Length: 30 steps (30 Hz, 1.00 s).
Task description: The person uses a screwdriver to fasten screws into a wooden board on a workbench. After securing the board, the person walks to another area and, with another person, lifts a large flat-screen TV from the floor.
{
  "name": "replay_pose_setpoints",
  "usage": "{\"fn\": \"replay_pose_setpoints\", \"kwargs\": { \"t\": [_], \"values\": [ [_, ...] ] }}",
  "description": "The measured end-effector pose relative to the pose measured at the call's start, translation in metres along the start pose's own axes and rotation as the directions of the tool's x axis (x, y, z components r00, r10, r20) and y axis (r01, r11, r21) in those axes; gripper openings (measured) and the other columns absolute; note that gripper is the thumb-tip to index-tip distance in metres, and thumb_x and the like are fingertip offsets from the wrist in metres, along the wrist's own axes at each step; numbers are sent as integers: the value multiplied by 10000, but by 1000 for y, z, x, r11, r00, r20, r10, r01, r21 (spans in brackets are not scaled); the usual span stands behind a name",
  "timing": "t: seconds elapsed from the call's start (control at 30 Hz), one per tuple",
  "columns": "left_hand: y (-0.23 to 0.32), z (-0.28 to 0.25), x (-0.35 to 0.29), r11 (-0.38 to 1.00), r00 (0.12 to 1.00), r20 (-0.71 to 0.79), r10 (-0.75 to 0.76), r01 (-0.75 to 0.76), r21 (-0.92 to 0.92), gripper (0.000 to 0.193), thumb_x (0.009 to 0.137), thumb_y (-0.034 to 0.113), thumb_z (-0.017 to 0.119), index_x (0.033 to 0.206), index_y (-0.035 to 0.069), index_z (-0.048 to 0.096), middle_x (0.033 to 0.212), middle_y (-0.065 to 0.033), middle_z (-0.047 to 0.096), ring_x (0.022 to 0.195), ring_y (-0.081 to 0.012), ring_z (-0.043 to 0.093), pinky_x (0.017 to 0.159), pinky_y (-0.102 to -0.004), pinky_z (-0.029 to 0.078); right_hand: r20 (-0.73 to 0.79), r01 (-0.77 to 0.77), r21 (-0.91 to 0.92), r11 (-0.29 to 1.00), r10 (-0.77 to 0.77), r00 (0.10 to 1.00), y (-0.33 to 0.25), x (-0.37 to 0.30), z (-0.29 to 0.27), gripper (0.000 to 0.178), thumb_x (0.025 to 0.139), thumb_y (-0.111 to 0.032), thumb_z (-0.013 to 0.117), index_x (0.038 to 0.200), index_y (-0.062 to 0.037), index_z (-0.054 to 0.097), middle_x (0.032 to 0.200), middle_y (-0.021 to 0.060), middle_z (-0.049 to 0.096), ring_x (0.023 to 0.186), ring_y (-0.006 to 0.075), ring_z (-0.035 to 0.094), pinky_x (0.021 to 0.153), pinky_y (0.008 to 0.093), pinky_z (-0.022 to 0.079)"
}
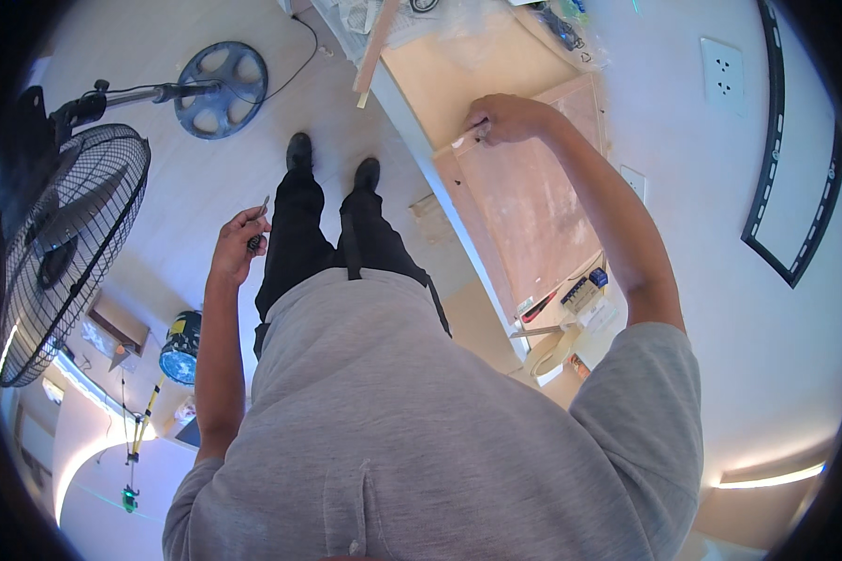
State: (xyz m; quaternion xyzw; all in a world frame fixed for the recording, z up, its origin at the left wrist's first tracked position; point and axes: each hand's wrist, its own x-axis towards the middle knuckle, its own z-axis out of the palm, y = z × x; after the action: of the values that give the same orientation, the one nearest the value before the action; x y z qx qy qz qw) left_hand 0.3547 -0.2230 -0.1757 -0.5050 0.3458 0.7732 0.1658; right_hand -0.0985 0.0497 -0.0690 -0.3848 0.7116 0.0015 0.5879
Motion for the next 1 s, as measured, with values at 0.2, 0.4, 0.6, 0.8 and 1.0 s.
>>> {"fn": "replay_pose_setpoints", "kwargs": {
  "t": [0.2,0.4,0.6,0.8,1.0],
  "values": [
    [7,4,3,999,1000,-13,4,-4,37,341,963,142,677,1270,3,625,889,-21,663,639,-91,562,567,-241,455,-199,76,62,995,-63,978,9,-10,11,347,736,27,750,1078,-33,752,1105,99,656,1102,267,635,959,379,516],
    [14,14,2,998,999,3,35,-36,49,326,966,153,680,1255,9,638,893,-22,661,641,-85,562,569,-240,464,-339,151,-224,963,-222,914,9,-24,39,387,776,-37,793,1150,-71,700,1202,65,613,1188,276,568,1055,412,438],
    [15,27,1,992,998,-7,67,-66,106,319,966,154,676,1251,21,630,915,-38,654,642,-93,569,563,-241,472,-429,122,-328,937,-263,864,13,-21,61,385,797,-98,801,1159,-83,673,1220,79,606,1235,300,537,1076,443,402],
    [5,43,-3,987,994,-24,106,-102,120,326,951,141,687,1250,25,625,909,-44,661,623,-95,587,533,-236,486,-521,151,-382,912,-347,780,22,-20,73,337,811,-89,773,1132,-110,674,1170,70,616,1190,291,576,1043,439,416],
    [-2,92,-7,962,990,33,139,-143,232,376,945,139,683,1288,1,613,931,-52,669,638,-99,595,555,-245,498,-518,185,-364,913,-364,774,27,-22,73,322,799,-93,784,1108,-125,698,1141,41,629,1192,277,572,1066,428,405]
  ]
}}
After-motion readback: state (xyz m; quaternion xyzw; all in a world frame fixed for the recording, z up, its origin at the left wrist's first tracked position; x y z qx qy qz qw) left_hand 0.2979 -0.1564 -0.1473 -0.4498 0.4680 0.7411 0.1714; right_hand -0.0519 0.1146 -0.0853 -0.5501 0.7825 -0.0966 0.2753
